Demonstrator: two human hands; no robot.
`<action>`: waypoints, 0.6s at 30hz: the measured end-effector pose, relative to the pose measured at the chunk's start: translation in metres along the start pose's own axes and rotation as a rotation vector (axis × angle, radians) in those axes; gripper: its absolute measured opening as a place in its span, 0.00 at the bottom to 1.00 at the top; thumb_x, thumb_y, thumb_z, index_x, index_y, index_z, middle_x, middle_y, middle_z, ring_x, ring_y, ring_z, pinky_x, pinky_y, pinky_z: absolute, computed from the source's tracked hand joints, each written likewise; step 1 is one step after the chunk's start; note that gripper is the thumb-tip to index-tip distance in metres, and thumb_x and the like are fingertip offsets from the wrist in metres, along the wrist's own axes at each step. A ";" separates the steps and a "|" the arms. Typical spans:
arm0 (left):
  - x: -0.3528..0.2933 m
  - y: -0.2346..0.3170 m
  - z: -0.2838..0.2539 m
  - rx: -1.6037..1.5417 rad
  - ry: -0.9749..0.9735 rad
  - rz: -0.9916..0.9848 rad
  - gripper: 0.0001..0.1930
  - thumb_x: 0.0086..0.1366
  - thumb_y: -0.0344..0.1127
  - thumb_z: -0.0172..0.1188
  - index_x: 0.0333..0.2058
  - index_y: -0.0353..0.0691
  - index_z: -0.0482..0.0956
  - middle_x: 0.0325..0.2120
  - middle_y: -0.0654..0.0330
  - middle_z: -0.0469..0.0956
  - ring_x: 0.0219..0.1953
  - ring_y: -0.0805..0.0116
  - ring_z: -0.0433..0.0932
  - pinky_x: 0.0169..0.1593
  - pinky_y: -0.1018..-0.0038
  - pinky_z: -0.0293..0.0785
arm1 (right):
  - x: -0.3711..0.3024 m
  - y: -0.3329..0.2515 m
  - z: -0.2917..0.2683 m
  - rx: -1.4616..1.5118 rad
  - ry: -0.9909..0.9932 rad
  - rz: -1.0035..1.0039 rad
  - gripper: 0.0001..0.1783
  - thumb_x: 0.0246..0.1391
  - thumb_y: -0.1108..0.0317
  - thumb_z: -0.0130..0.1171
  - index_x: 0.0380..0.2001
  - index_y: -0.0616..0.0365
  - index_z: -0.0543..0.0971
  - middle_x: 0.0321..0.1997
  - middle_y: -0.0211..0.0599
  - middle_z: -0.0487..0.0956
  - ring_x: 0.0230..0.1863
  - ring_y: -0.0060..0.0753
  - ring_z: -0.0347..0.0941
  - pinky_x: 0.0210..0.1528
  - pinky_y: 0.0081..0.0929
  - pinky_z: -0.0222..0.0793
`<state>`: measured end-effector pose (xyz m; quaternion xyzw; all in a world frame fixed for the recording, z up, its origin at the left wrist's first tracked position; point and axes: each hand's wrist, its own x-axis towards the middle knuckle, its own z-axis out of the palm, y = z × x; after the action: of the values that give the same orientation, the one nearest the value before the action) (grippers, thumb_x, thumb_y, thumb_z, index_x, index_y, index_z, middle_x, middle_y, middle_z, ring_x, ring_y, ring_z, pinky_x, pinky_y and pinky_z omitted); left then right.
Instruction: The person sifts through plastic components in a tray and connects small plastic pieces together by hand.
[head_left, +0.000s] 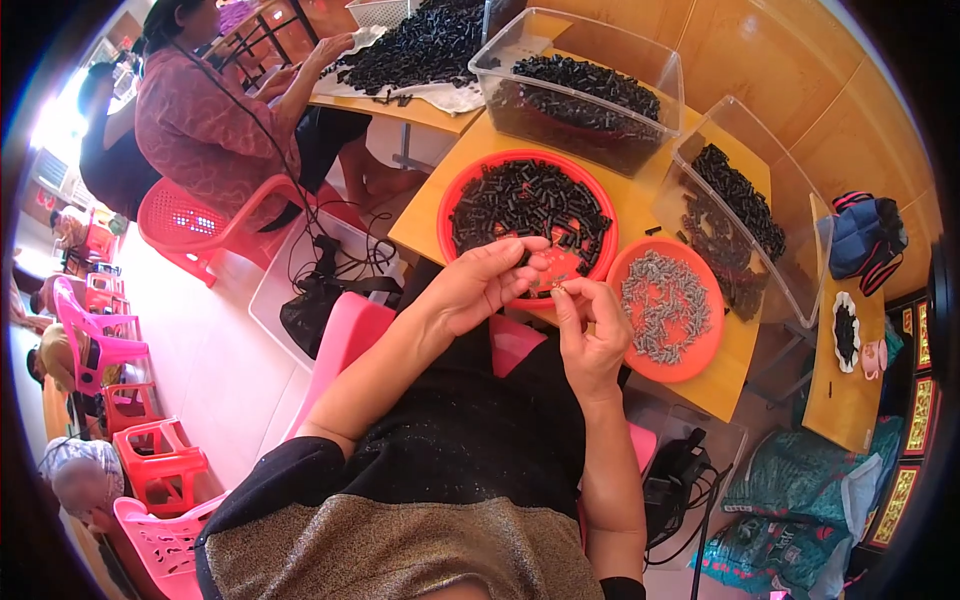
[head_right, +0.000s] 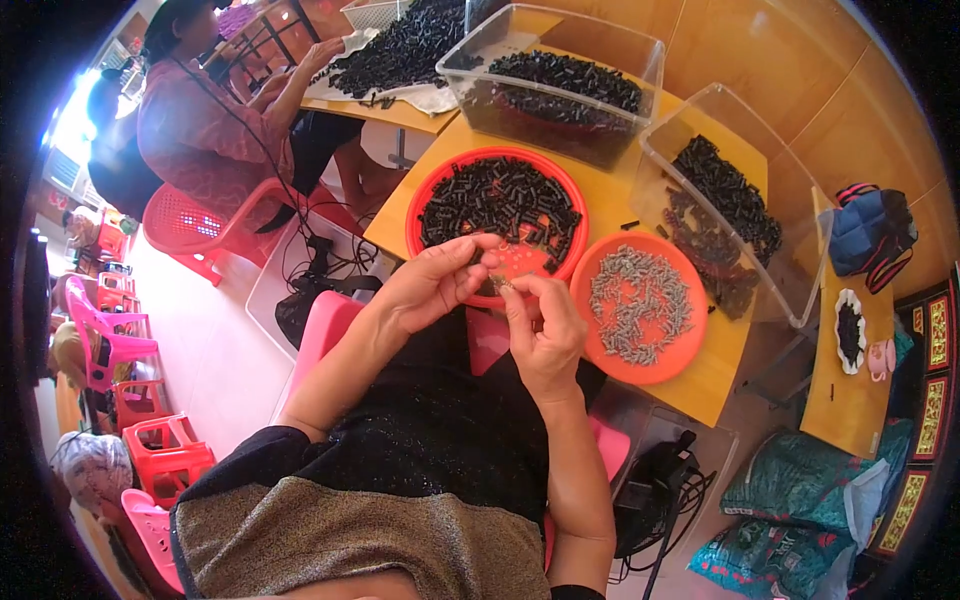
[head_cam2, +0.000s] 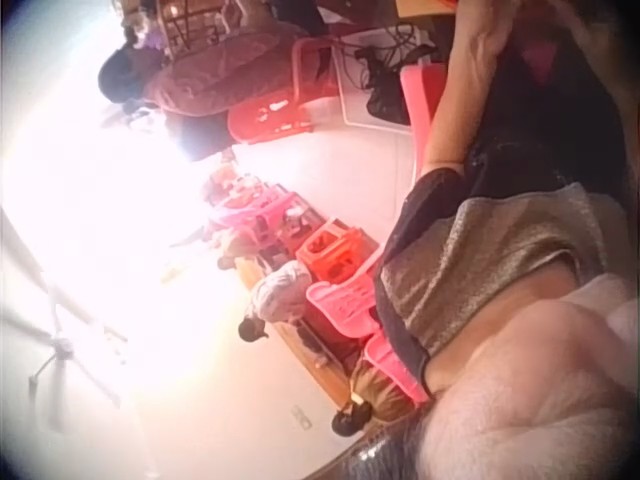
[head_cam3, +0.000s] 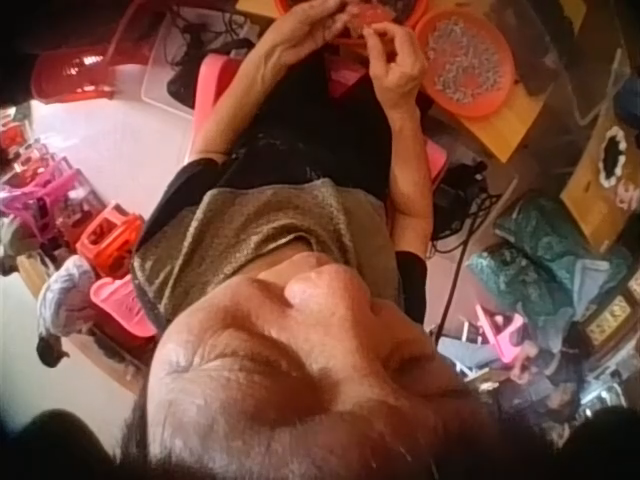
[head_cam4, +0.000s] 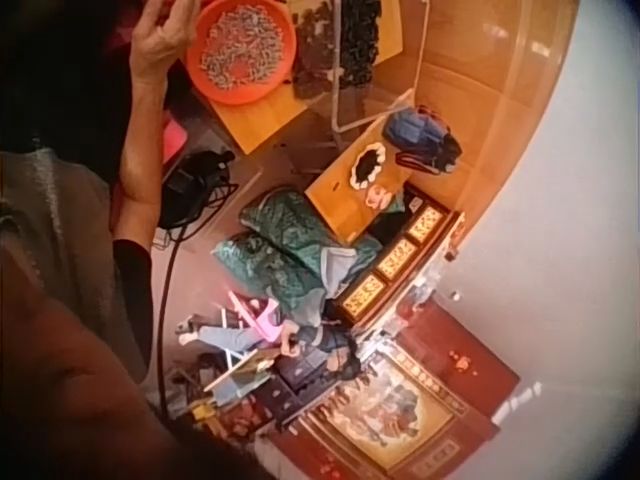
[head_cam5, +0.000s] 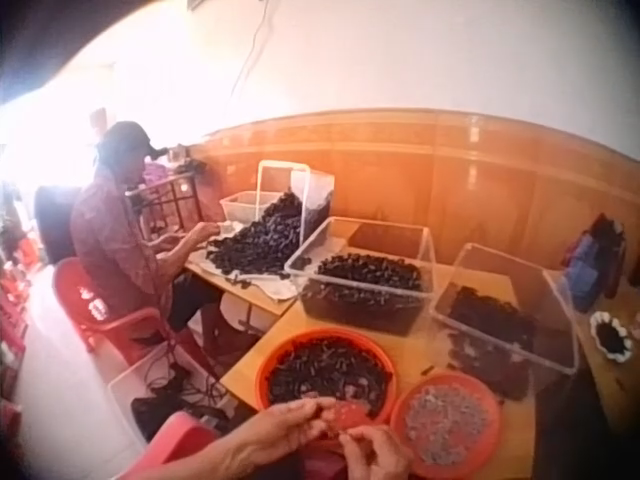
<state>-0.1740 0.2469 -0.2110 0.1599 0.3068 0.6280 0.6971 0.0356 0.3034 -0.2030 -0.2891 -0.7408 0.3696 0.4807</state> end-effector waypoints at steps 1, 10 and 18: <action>-0.001 0.000 0.003 -0.027 0.028 -0.002 0.18 0.84 0.35 0.54 0.66 0.35 0.77 0.51 0.57 0.86 0.48 0.72 0.87 0.53 0.76 0.86 | 0.000 0.001 0.000 0.000 0.019 0.007 0.07 0.65 0.77 0.71 0.43 0.63 0.83 0.35 0.32 0.82 0.28 0.19 0.77 0.32 0.21 0.71; -0.008 -0.008 0.009 -0.063 0.070 -0.055 0.14 0.82 0.32 0.58 0.62 0.43 0.77 0.58 0.56 0.85 0.59 0.63 0.87 0.57 0.70 0.85 | -0.002 0.007 0.006 0.002 0.061 0.011 0.07 0.65 0.77 0.71 0.44 0.63 0.84 0.34 0.30 0.83 0.28 0.17 0.75 0.32 0.21 0.70; -0.011 -0.015 0.014 0.017 0.080 -0.042 0.12 0.81 0.35 0.60 0.59 0.46 0.80 0.56 0.60 0.86 0.57 0.67 0.87 0.57 0.69 0.84 | 0.000 0.002 0.009 -0.029 0.044 -0.023 0.08 0.62 0.76 0.74 0.42 0.60 0.85 0.34 0.36 0.83 0.28 0.29 0.80 0.32 0.28 0.74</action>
<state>-0.1539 0.2357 -0.2073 0.1339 0.3430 0.6164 0.6960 0.0274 0.3027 -0.2070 -0.2954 -0.7386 0.3469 0.4969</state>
